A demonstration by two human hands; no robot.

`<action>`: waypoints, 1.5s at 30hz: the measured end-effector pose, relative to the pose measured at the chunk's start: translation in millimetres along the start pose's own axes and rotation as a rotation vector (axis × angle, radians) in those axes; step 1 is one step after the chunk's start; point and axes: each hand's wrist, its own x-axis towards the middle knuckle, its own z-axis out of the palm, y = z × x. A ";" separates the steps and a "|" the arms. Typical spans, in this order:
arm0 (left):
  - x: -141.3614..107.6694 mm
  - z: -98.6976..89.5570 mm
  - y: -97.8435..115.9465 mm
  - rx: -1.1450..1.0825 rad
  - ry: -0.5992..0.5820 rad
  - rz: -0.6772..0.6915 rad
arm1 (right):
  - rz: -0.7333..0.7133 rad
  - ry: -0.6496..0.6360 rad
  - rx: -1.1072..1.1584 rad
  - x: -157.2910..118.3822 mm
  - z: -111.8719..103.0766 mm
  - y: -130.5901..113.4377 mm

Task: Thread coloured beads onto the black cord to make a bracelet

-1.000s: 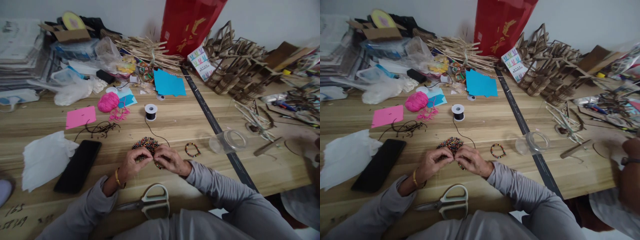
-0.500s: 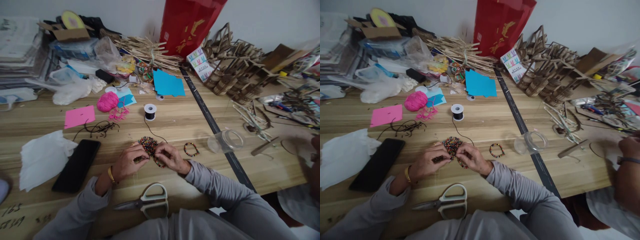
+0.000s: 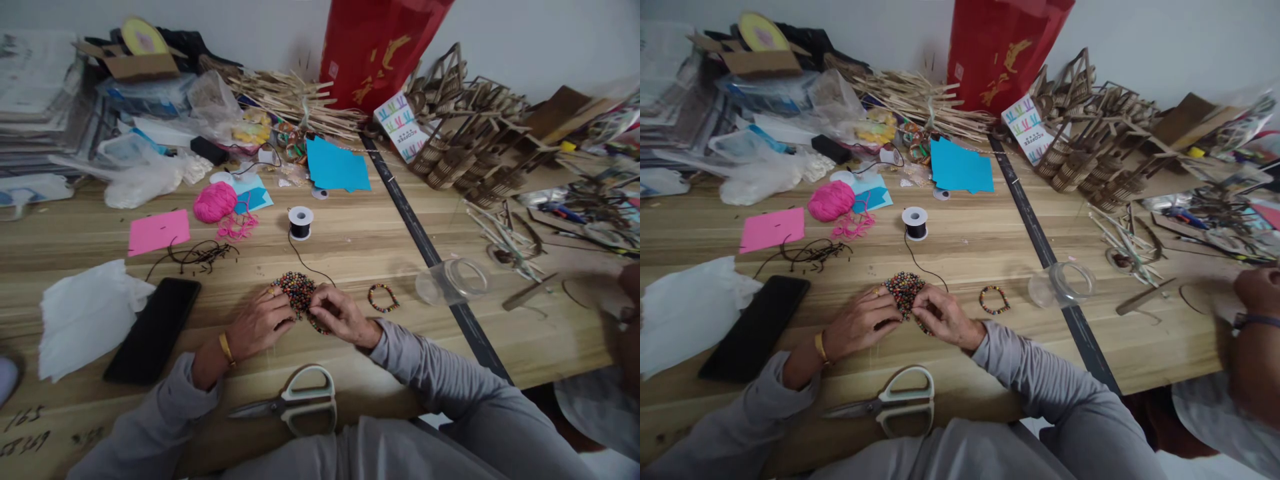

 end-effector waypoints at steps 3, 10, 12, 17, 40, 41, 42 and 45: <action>0.2 1.5 0.1 0.030 0.016 0.005 | 0.008 -0.005 -0.006 1.0 -0.1 -1.8; 1.1 4.0 2.1 0.053 0.068 0.016 | 0.025 0.011 -0.019 0.1 1.8 0.7; 1.2 5.2 2.6 0.061 0.069 0.016 | 0.032 0.013 -0.013 -0.6 2.6 2.4; 1.7 8.7 4.0 0.096 0.078 0.026 | 0.024 -0.004 -0.014 -0.6 2.9 3.7; 3.4 10.4 2.6 -0.114 0.216 -0.023 | 0.003 -0.047 -0.025 1.2 1.6 1.6; 3.6 10.7 1.8 -0.159 0.241 -0.033 | 0.002 -0.047 -0.029 1.3 1.5 1.5; 4.0 10.6 1.3 -0.202 0.269 -0.044 | 0.002 -0.048 -0.034 1.5 1.3 1.3; 6.2 7.9 1.2 -0.323 0.349 -0.083 | -0.002 -0.051 -0.039 2.2 1.0 0.4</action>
